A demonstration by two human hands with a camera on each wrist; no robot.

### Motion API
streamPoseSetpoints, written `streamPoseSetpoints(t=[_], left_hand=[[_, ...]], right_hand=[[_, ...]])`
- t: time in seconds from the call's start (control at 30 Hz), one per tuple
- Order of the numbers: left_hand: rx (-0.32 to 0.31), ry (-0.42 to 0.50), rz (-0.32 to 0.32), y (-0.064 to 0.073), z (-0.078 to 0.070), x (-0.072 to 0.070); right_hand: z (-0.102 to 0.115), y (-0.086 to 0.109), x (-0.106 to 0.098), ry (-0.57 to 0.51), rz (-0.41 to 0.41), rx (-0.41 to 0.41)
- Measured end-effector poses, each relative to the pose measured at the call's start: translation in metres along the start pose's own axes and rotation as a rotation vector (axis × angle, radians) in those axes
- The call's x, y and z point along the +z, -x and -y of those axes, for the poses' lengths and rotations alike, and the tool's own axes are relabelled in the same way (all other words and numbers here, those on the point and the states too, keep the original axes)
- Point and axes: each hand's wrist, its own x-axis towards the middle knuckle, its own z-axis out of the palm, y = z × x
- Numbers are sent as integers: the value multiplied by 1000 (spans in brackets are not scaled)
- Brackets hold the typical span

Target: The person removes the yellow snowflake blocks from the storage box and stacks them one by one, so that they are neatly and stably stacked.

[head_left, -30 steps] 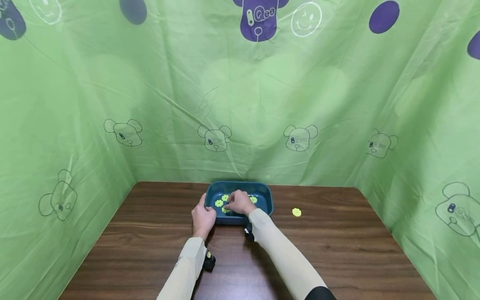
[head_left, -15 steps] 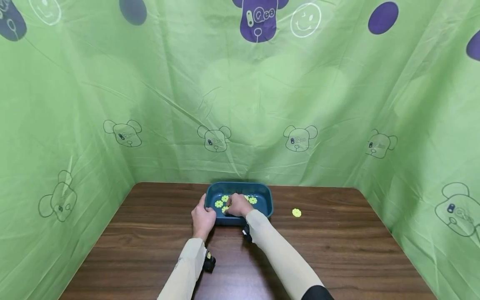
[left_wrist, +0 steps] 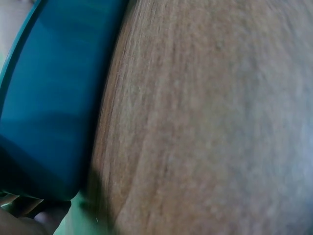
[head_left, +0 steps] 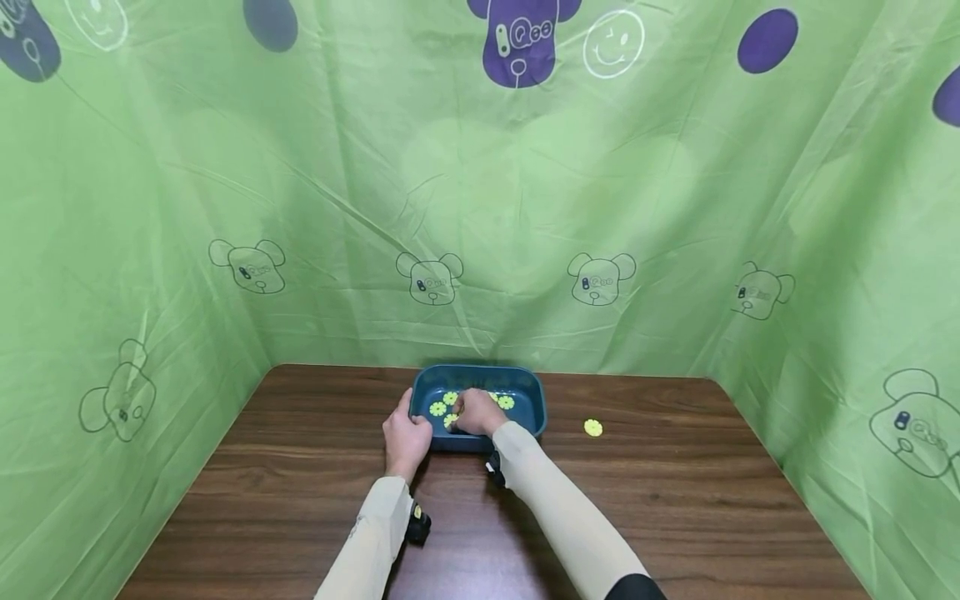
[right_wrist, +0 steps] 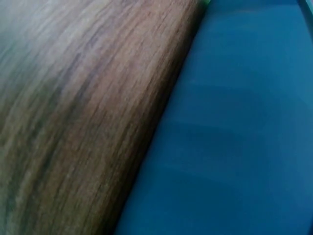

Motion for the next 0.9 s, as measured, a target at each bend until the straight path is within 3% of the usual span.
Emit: streamPoseSetpoints(t=[0.33, 0.5, 0.67, 0.9], left_hand=[[-7, -10, 0, -1, 1, 1], [-2, -14, -9, -2, -1, 2], [0, -10, -8, -2, -3, 1], [-37, -11, 22, 0, -3, 0]], right_hand=[[1, 0, 0, 52, -23, -25], [3, 5, -8, 54, -47, -84], [-1, 12, -25, 13, -71, -171], [-20, 24, -67, -21, -136, -181]])
